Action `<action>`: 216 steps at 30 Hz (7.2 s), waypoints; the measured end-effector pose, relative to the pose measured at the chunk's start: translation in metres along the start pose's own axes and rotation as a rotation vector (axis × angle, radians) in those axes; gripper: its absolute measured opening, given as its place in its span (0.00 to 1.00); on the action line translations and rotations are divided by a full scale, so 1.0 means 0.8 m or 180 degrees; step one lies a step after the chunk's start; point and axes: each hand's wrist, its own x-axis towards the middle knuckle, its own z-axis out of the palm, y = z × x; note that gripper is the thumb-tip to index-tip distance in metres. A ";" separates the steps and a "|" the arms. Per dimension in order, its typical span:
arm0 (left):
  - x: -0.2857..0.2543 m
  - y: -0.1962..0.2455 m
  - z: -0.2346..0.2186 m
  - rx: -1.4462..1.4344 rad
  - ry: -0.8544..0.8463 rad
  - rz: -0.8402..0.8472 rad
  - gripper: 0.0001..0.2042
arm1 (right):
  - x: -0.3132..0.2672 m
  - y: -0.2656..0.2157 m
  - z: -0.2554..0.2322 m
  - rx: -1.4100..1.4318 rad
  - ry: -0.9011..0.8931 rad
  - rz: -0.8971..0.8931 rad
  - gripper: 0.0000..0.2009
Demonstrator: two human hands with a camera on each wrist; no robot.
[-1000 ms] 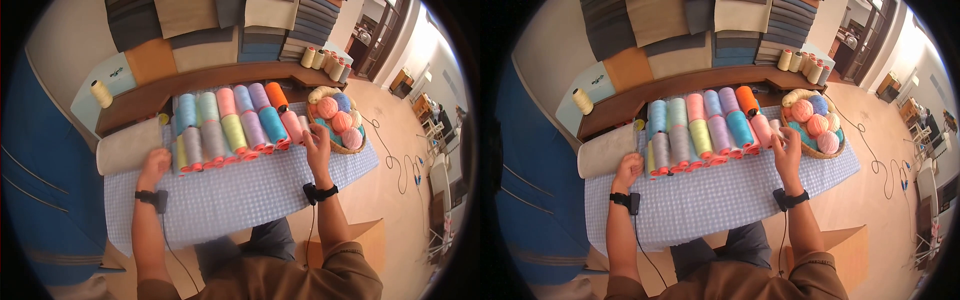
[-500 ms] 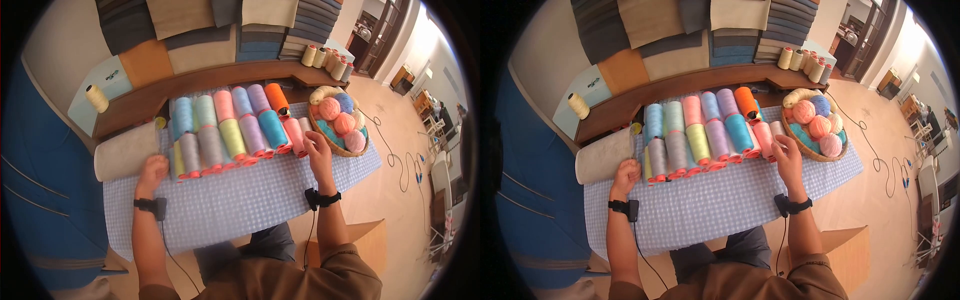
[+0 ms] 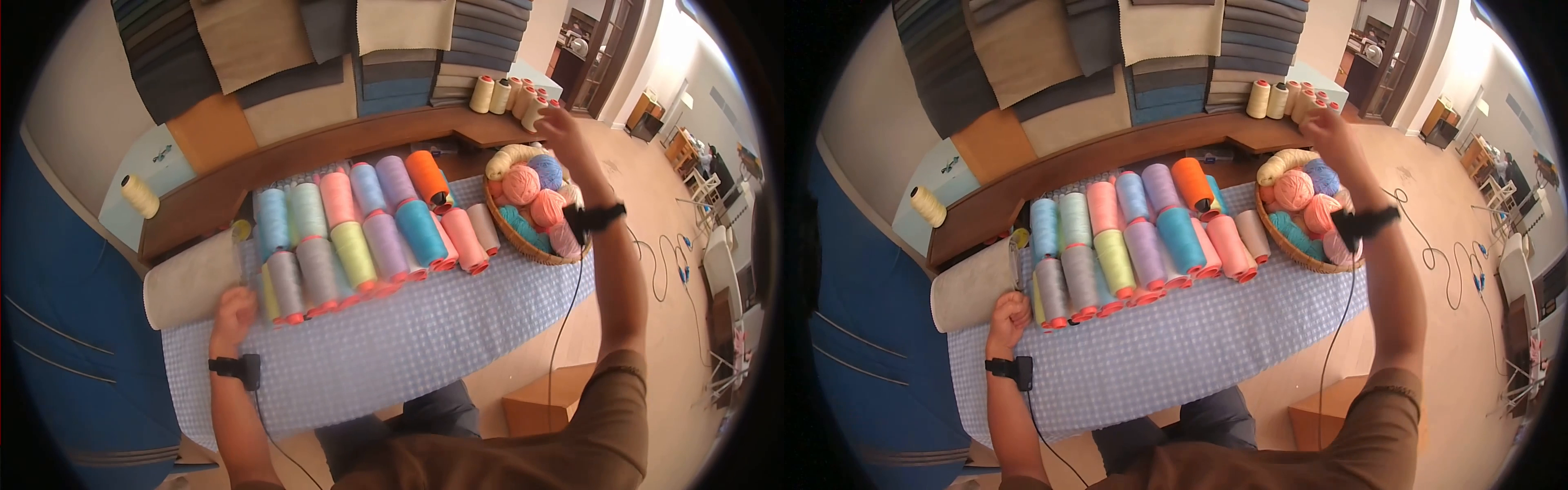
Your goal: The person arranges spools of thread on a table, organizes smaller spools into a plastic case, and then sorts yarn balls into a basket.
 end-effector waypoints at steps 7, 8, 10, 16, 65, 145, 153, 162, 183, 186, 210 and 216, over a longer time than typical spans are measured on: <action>0.002 -0.008 -0.003 0.0091 0.0003 0.0116 0.16 | 0.189 0.129 -0.007 -0.2304 0.0262 -0.0079 0.24; 0.002 -0.007 -0.003 0.0078 0.0007 0.0105 0.16 | 0.201 0.144 -0.005 -0.2556 0.0233 -0.0048 0.24; 0.002 -0.007 -0.005 0.0038 0.0014 0.0086 0.16 | 0.220 0.170 -0.001 -0.2440 0.0284 -0.0013 0.25; -0.003 -0.004 -0.001 0.0010 0.0041 -0.0047 0.12 | 0.210 0.174 0.018 -0.2378 0.0306 0.0085 0.21; 0.000 0.006 0.011 -0.0178 -0.0083 -0.0084 0.16 | -0.085 -0.287 0.348 -0.0305 -0.2080 -0.1104 0.27; 0.002 0.002 0.006 -0.0069 0.0010 -0.0024 0.13 | 0.096 -0.016 0.146 -0.1638 -0.0133 -0.0189 0.21; -0.001 0.001 0.001 -0.0101 -0.0020 -0.0054 0.10 | 0.223 0.101 0.111 -0.2464 0.0289 -0.0075 0.33; -0.006 0.007 0.007 -0.0061 -0.0037 -0.0127 0.16 | 0.333 0.220 0.124 -0.3174 0.0351 -0.0780 0.22; -0.003 0.012 0.015 -0.0109 -0.0111 -0.0071 0.14 | -0.024 -0.234 0.226 0.1640 -0.2289 -0.0356 0.20; -0.002 0.010 0.011 -0.0131 -0.0159 -0.0081 0.14 | -0.043 -0.250 0.284 0.0959 -0.2567 -0.0427 0.22; 0.000 0.003 0.006 -0.0224 0.0005 -0.0087 0.12 | 0.009 -0.103 0.198 -0.0673 -0.0809 -0.0618 0.20; 0.001 -0.005 -0.004 -0.0093 -0.0046 0.0004 0.11 | 0.153 0.079 0.109 -0.1524 -0.0097 -0.0010 0.22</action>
